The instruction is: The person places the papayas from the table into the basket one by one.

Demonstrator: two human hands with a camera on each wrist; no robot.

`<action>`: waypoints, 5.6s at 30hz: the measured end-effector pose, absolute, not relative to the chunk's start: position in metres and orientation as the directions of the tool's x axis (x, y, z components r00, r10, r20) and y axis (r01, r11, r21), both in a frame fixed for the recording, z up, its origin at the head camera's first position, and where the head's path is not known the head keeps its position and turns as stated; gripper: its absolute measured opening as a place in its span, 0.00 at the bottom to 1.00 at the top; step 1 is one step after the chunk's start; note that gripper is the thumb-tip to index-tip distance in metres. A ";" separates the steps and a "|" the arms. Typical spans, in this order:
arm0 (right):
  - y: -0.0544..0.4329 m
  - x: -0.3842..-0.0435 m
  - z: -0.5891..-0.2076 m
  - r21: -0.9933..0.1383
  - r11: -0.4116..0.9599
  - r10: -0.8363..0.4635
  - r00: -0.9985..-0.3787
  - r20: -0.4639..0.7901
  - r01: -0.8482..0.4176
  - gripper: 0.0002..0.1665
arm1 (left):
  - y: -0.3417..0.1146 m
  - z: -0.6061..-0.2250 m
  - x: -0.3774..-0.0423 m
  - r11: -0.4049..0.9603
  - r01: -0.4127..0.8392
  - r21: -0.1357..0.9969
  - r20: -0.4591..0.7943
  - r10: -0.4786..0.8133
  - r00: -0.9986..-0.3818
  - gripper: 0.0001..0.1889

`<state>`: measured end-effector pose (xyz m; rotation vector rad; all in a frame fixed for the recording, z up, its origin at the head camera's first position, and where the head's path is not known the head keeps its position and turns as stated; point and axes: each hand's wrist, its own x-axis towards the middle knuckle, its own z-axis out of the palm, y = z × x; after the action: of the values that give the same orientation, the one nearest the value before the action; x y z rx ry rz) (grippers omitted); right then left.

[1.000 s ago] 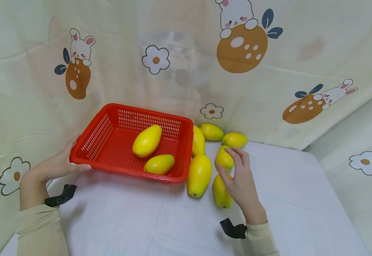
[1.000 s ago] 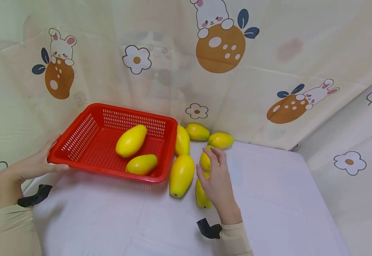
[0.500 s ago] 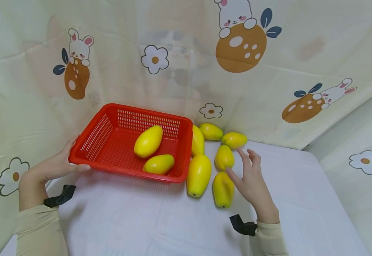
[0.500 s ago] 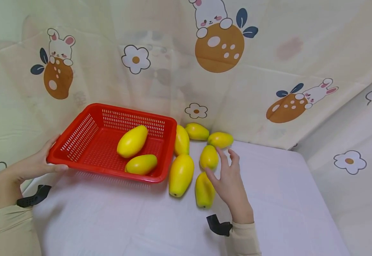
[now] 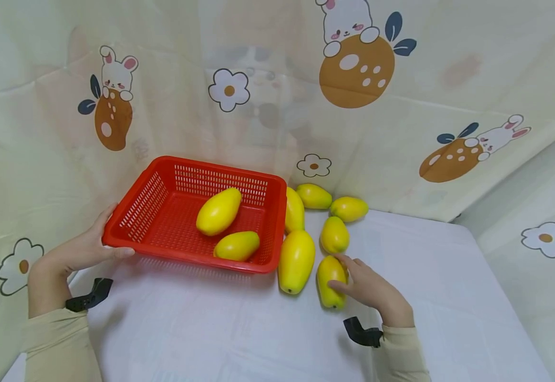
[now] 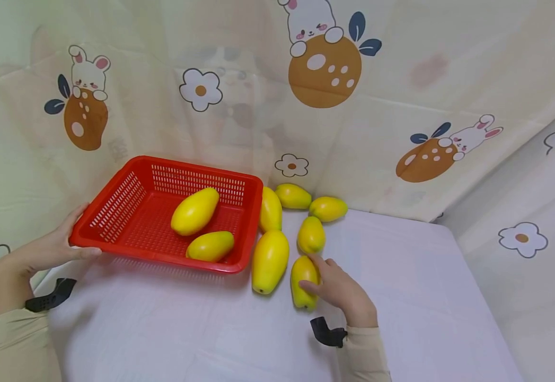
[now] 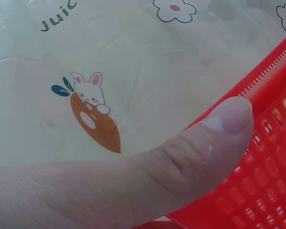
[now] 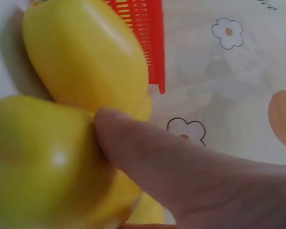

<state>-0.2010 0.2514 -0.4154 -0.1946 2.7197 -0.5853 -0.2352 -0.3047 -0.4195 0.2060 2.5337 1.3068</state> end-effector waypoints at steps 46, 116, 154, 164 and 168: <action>0.204 -0.193 -0.437 -0.451 0.879 -0.328 -0.882 -0.337 -0.155 0.67 | -0.302 -0.419 -0.232 0.574 -0.002 0.819 -0.178 0.251 -0.952 0.60; 0.233 -0.198 -0.423 -0.399 0.895 -0.265 -0.957 -0.117 -0.200 0.41 | -0.299 -0.420 -0.232 0.579 0.012 0.815 -0.164 0.250 -0.954 0.60; 0.214 -0.196 -0.404 -0.518 0.801 -0.188 -0.948 0.257 -0.300 0.50 | -0.298 -0.421 -0.230 0.572 0.016 0.820 -0.149 0.240 -0.959 0.61; 0.208 -0.196 -0.406 -0.508 0.759 -0.199 -0.889 0.413 -0.406 0.56 | -0.299 -0.421 -0.230 0.588 0.003 0.809 -0.164 0.231 -0.959 0.62; 0.206 -0.195 -0.405 -0.519 0.748 -0.195 -0.885 0.424 -0.414 0.57 | -0.300 -0.420 -0.231 0.581 -0.009 0.814 -0.175 0.231 -0.957 0.62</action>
<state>-0.1949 0.2057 -0.4052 -0.5874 3.2567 -1.1131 -0.2310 -0.2999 -0.4203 0.1839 2.5513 1.3149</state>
